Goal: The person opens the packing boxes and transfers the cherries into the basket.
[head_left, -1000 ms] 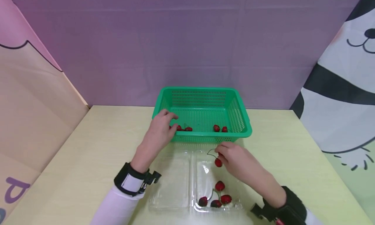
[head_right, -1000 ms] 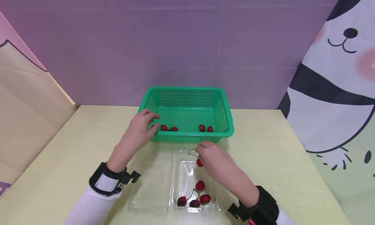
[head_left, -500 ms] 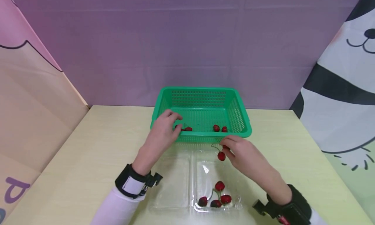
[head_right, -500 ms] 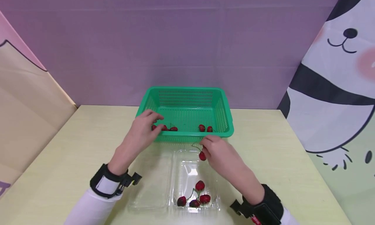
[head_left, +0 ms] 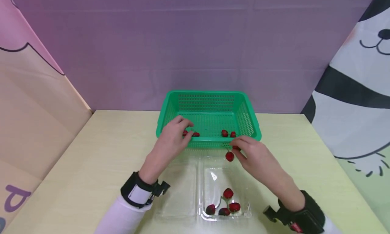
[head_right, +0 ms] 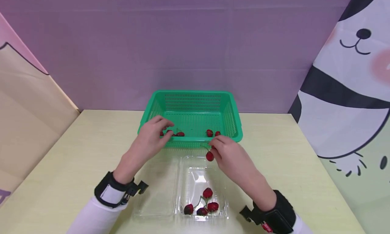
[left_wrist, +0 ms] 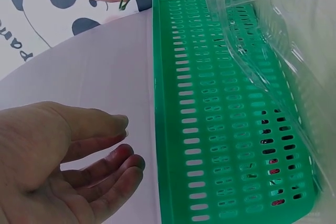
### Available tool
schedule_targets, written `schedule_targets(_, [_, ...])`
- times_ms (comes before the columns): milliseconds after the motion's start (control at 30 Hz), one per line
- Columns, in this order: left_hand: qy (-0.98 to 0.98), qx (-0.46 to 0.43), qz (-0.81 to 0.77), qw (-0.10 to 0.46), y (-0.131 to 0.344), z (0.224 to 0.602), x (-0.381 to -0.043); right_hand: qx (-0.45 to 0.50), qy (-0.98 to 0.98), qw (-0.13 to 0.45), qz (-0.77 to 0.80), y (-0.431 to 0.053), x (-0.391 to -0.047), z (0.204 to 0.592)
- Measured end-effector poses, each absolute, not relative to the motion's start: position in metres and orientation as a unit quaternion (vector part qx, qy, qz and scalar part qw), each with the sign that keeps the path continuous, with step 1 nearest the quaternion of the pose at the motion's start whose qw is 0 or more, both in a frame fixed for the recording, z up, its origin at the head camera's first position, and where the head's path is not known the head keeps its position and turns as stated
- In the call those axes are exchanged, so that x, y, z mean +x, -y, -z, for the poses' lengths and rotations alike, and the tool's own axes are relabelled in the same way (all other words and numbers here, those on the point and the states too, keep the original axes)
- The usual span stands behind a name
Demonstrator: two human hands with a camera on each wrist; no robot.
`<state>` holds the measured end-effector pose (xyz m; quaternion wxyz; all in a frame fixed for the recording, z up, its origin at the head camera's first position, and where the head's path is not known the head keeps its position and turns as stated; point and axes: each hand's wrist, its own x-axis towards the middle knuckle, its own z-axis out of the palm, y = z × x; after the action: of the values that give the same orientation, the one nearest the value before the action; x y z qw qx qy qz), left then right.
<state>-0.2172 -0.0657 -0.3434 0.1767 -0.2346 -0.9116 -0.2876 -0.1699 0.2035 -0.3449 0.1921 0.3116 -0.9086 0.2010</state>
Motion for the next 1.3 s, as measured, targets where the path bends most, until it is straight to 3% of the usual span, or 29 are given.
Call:
schedule_targets(433, [0.907, -0.259, 0.289, 0.164, 0.060, 0.341, -0.214, 0.324, 0.877, 0.268, -0.234, -0.207, -0.178, 0.343])
schedule_targets(900, [0.902, -0.301, 0.266, 0.158, 0.051, 0.341, -0.209, 0.305, 0.863, 0.309, -0.258, -0.212, -0.187, 0.345])
schedule_targets(1300, [0.894, -0.355, 0.250, 0.109, 0.039, 0.341, -0.196, 0.275, 0.856, 0.348, -0.266, -0.216, -0.194, 0.347])
